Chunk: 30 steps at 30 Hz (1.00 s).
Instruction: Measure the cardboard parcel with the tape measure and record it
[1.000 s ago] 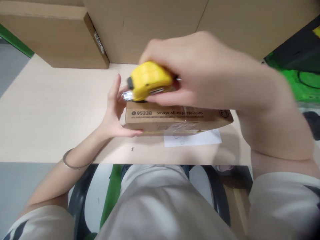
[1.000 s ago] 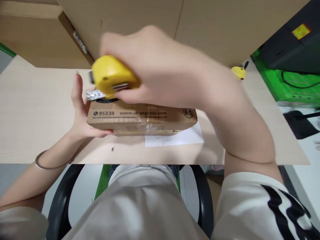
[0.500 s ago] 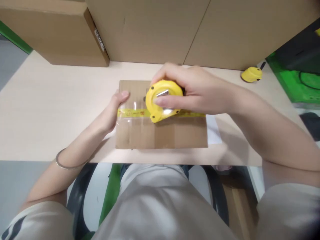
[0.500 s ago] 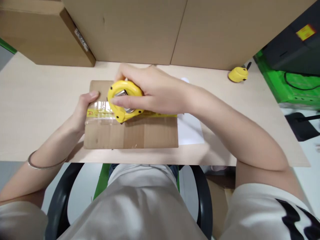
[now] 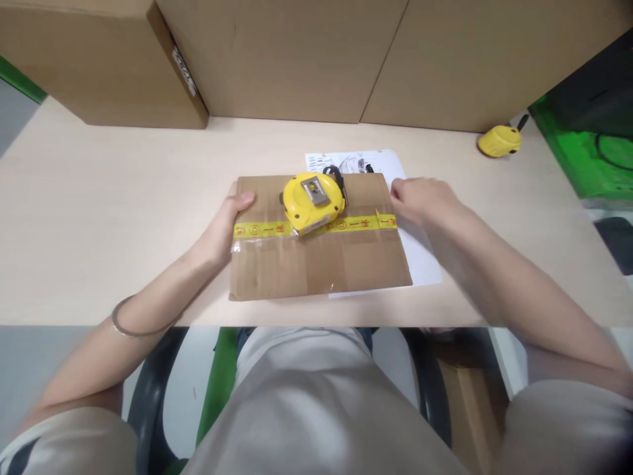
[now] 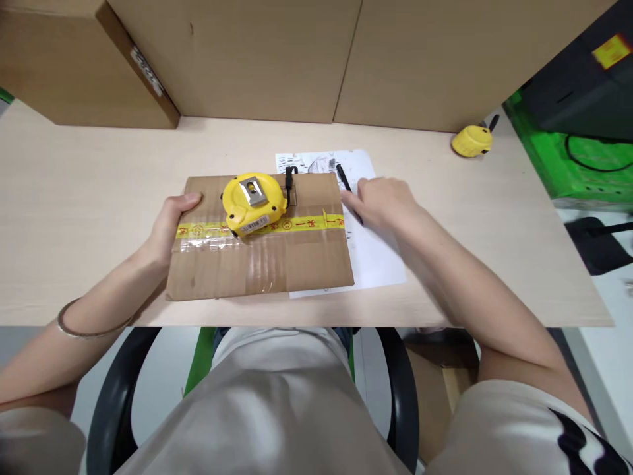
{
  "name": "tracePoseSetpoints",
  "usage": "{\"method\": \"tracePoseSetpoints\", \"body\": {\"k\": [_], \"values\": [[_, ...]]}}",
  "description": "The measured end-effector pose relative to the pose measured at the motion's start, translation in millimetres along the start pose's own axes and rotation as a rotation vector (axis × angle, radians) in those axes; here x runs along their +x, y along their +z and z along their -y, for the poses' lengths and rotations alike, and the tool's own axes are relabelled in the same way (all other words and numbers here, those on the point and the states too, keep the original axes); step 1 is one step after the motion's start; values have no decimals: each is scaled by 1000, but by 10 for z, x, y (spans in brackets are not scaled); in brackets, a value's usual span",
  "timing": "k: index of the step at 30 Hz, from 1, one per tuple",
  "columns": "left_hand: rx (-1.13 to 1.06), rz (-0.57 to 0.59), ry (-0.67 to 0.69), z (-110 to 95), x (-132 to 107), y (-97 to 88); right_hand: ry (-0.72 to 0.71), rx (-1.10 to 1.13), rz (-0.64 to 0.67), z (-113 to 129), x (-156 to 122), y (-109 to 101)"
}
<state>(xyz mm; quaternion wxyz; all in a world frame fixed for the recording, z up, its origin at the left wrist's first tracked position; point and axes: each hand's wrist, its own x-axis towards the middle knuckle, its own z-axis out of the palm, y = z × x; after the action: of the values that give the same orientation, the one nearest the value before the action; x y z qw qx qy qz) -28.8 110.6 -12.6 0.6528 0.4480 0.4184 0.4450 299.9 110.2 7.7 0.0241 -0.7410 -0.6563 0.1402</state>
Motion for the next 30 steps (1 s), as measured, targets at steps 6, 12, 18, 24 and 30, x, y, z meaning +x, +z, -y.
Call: {"method": "tracePoseSetpoints", "body": {"k": [6,12,18,24,30], "values": [[-133,-67,7,6,37,67,-58,183,43,-169,-173,234],[-69,-64,133,-29,78,-57,-212,861,113,-297,-181,376],[-96,-77,193,25,167,-209,-237,1064,173,-267,-135,552],[-136,-139,254,100,240,-292,-219,1023,226,-269,-155,480],[-159,-148,267,66,232,-241,-209,968,245,-250,-201,411]]}}
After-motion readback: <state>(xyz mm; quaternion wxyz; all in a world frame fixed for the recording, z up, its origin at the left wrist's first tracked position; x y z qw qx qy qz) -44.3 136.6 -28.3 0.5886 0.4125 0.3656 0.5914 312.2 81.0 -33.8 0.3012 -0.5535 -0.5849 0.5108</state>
